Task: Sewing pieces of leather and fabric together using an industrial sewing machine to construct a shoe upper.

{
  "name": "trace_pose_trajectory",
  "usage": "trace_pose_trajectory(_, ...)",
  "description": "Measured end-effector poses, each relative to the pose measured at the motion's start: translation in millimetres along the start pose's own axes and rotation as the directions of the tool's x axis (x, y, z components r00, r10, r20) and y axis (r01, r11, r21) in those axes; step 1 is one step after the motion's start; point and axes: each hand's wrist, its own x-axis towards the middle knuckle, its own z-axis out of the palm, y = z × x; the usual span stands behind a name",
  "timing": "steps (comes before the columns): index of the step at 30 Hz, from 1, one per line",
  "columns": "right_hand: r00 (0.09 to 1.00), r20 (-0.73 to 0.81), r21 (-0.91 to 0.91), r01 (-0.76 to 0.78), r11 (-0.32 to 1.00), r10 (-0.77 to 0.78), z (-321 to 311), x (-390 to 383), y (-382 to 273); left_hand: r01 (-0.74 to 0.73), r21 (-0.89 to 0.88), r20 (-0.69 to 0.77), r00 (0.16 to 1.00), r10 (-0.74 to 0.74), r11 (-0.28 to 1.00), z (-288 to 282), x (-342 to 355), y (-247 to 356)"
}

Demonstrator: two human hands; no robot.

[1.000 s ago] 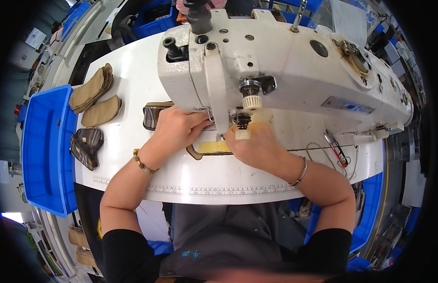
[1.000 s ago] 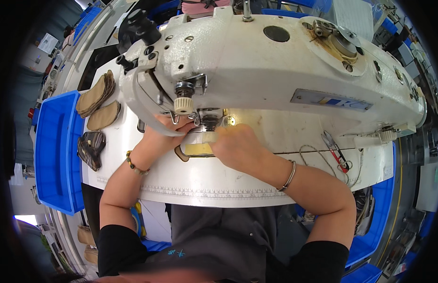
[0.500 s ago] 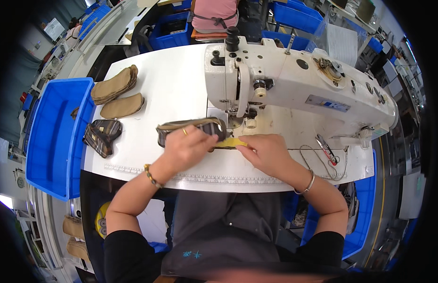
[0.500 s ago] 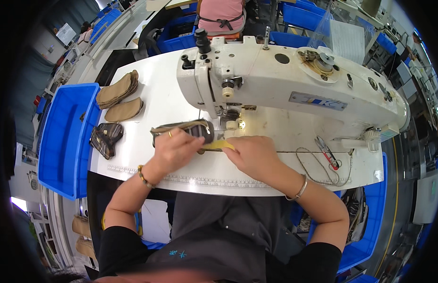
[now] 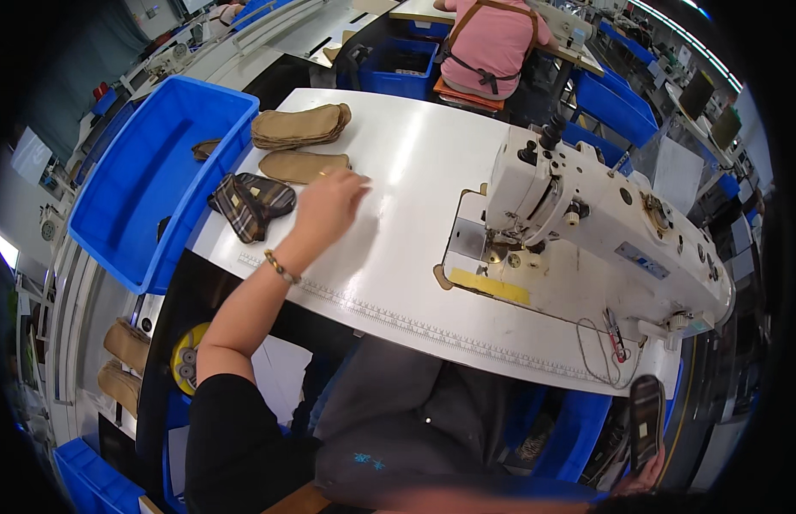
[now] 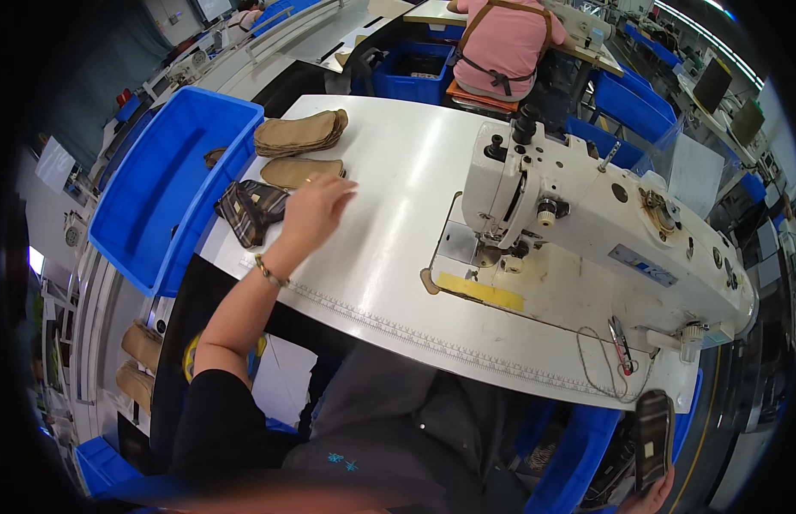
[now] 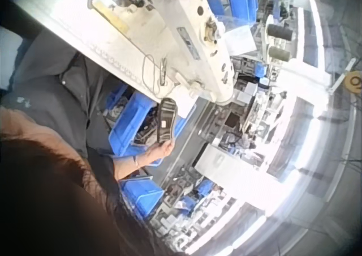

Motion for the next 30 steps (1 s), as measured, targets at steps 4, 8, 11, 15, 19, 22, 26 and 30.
trace_pose_trajectory(4,0.990,-0.135,-0.482,-0.101,0.870,0.041,-18,-27,31,0.276,0.206,0.072,0.953,-0.296,0.939,10,7,-87)
trace_pose_trajectory(8,0.959,-0.283,-0.827,-0.245,0.505,0.002,-13,-66,43,0.383,0.126,0.338,0.851,-0.403,0.915,16,17,-115)
trace_pose_trajectory(11,0.934,-0.341,-0.928,-0.316,0.199,-0.107,32,-88,21,0.305,0.157,0.238,0.911,-0.336,0.939,13,8,-116)
trace_pose_trajectory(15,0.820,-0.195,-0.955,-0.035,0.294,-0.538,111,-22,13,0.098,0.035,0.128,0.987,-0.102,0.995,21,13,-45)
trace_pose_trajectory(19,0.766,0.357,-0.651,0.614,0.446,-0.534,359,-6,-127,-0.053,-0.199,0.260,0.960,0.105,0.979,33,-31,35)
trace_pose_trajectory(22,0.463,0.683,-0.201,0.863,0.464,-0.565,500,-30,-157,-0.151,-0.299,0.239,0.944,0.228,0.942,41,-52,68)
trace_pose_trajectory(26,0.248,0.805,0.062,0.869,0.491,-0.539,617,-55,-182,-0.121,-0.358,0.144,0.973,0.183,0.926,9,-52,42)
trace_pose_trajectory(30,0.273,0.839,-0.037,0.891,0.452,-0.470,635,-51,-176,0.275,0.012,-0.097,0.957,-0.273,0.961,-45,-44,-44)
